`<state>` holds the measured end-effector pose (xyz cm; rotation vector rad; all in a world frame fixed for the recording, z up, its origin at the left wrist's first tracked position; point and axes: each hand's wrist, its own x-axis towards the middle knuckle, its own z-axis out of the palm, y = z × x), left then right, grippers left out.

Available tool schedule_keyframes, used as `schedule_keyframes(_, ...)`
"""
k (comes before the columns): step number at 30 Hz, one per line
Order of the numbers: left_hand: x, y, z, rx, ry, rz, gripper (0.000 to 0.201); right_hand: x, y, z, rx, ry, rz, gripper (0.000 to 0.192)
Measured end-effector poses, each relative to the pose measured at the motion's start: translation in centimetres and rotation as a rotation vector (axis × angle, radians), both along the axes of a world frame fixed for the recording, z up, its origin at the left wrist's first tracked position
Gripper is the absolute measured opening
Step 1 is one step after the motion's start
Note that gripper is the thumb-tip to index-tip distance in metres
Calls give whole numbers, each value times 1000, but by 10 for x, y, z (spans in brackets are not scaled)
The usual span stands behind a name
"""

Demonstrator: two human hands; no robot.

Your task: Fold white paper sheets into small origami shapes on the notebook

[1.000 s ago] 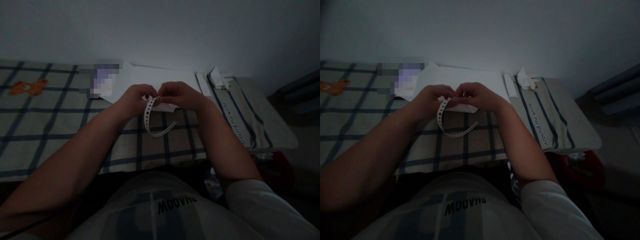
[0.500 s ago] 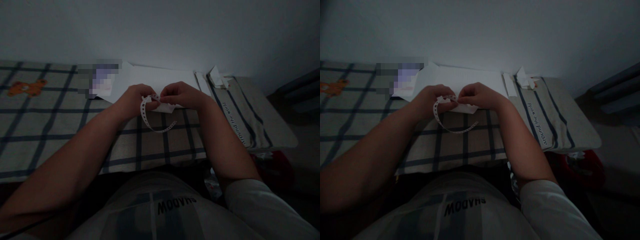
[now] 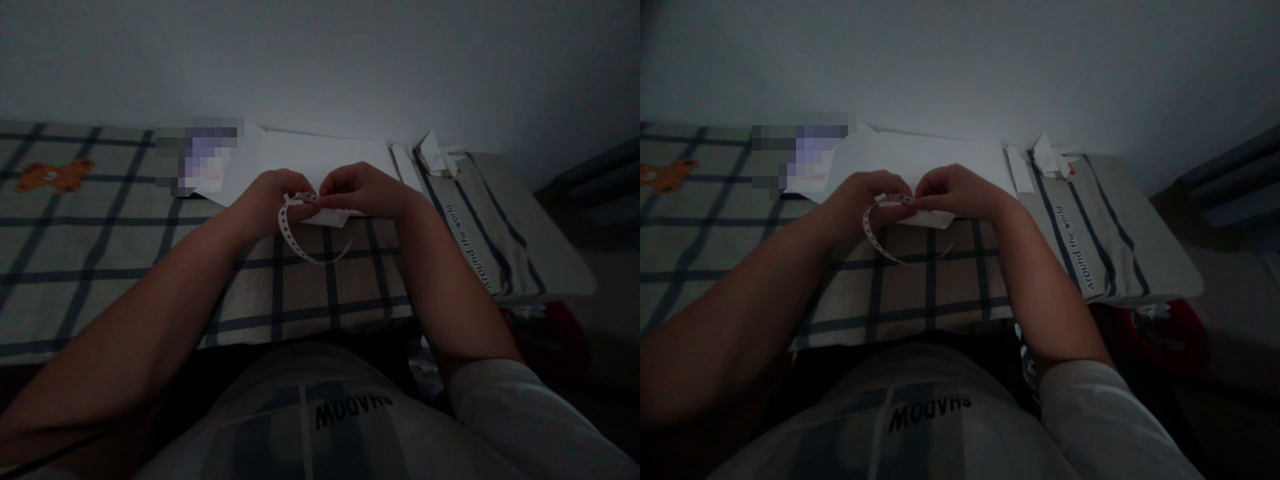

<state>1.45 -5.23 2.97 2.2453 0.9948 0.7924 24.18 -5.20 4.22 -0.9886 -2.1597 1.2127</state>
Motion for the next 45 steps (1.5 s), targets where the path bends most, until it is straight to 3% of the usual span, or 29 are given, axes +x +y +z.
schedule_keyframes(7, 3, -2, 4, -52, -63, -17, 21, 0, 3, -2, 50, -8, 46, 21)
schedule_keyframes(12, 4, -5, 9, -75, -1, 31, 17, 1, 3, -3, 35, 7, -3, 25)
schedule_keyframes(24, 1, -1, 3, 38, 0, -12, 19, 2, 0, 2, -7, -18, -32, 20)
schedule_keyframes(34, 0, -3, 3, -54, -41, -52, 19, 0, 4, -4, 85, 34, 32, 18)
schedule_keyframes(45, 1, -4, 4, 5, 21, 9, 14, 2, 0, 0, -44, -25, -26, 18)
